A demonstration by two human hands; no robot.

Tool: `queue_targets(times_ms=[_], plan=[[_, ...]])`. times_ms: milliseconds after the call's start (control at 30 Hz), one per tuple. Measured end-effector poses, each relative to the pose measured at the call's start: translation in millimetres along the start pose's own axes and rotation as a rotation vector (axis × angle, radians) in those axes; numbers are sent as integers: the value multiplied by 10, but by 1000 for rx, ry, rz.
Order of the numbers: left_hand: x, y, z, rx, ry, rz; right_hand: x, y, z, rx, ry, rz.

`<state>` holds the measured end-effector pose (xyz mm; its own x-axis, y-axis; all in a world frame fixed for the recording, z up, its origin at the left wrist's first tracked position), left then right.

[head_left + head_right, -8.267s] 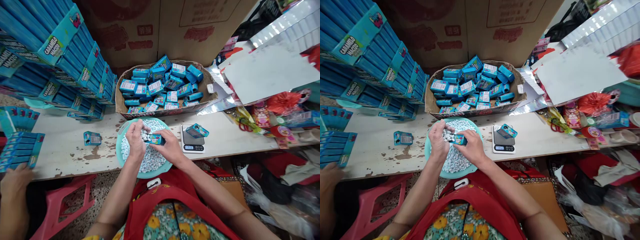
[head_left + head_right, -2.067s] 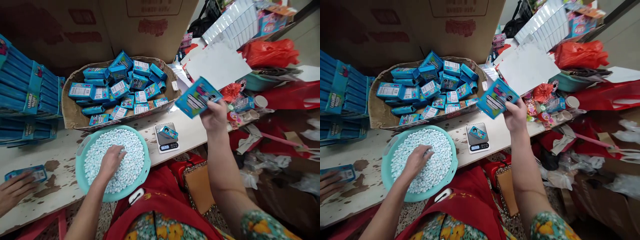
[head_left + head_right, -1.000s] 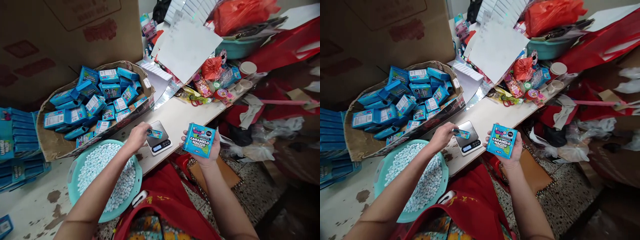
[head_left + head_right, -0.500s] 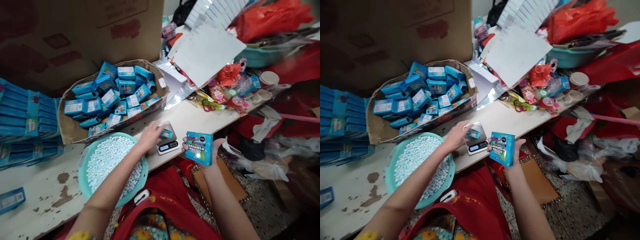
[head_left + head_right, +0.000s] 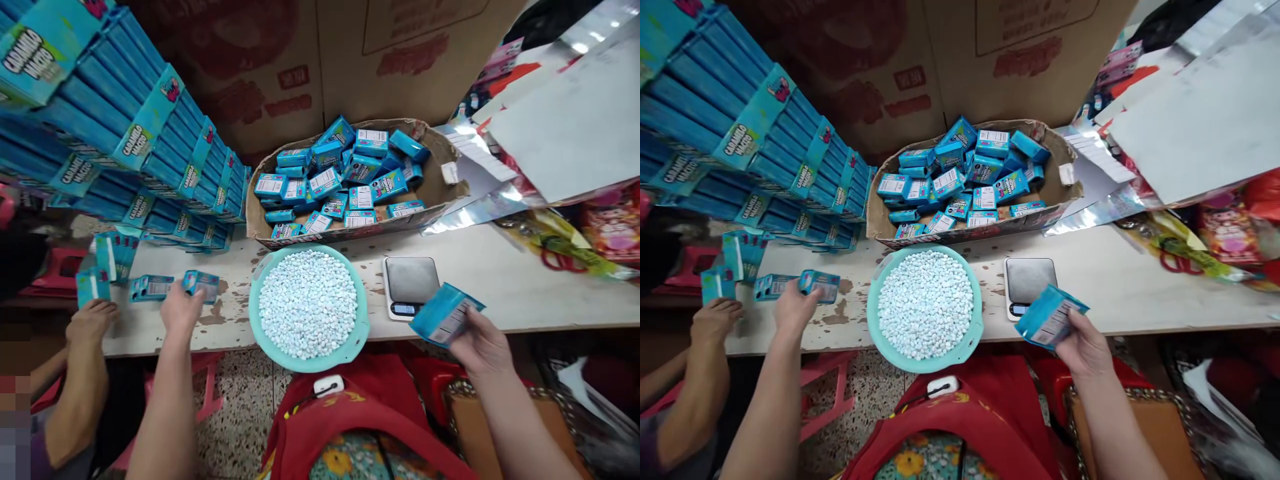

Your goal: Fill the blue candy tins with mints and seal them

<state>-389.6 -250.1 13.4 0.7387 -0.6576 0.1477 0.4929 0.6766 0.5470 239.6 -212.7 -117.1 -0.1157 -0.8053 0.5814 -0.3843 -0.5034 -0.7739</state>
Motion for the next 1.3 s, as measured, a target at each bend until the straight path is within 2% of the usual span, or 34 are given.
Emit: queue_targets(times_ms=[33, 67, 133, 200, 267, 333, 367, 433, 467, 533, 567, 633, 733, 833, 900, 1033, 1100, 1200, 1300], plan=[[-158, -350, 86, -99, 95, 96, 9, 9, -99, -14, 6, -17], [-292, -630, 99, -131, 137, 158, 20, 13, -206, -25, 3, -33], [-497, -1021, 85, -164, 194, 227, 46, -16, -449, -21, -58, -34], [-619, -1225, 60, -145, 197, 251, 77, -54, -652, 3, -124, -19], [-641, -1232, 54, -104, 181, 220, 106, -70, -778, 25, -151, -15], [-521, -973, 46, -17, 207, 63, 130, -73, -852, 46, -143, -13], [-382, -764, 32, 29, 254, -40, 143, -74, -892, 65, -140, -7], [33, -282, -135, 92, 329, -233, 176, -80, -1001, 128, -150, 17], [248, -53, -369, 118, 260, -286, 196, -81, -1067, 173, -158, 30], [704, 418, -1170, 174, -184, -403, 245, -84, -1208, 280, -176, 59], [920, 585, -1483, 153, -295, -429, 270, -90, -1276, 336, -183, 81], [1166, 786, -1868, 105, -303, -414, 315, -102, -1401, 446, -204, 131], [1223, 905, -2145, 105, -273, -342, 350, -109, -1520, 564, -225, 196], [1164, 940, -2268, 201, -356, -262, 344, -128, -1566, 610, -195, 244], [1118, 890, -2287, 308, -378, -148, 347, -156, -1619, 647, -185, 271], [1120, 725, -2346, 785, -416, 170, 422, -251, -1798, 813, -225, 342], [1160, 719, -2343, 943, -455, 260, 482, -319, -1874, 921, -229, 417], [1261, 842, -2220, 1087, -543, 336, 602, -405, -2000, 1066, -244, 589], [1447, 1129, -2012, 1350, -654, 421, 747, -414, -2161, 1156, -286, 748]])
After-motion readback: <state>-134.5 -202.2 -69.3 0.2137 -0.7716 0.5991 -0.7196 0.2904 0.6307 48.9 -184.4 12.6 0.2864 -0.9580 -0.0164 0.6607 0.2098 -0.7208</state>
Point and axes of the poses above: each hand's wrist, its own x-axis away from the middle knuckle, its own z-axis out of the back of the hand, y = z × x, the point moved 9 cm from there along -x, towards the middle knuckle, and after that the axes turned 12 degrees about x, right-handed, at the moved point
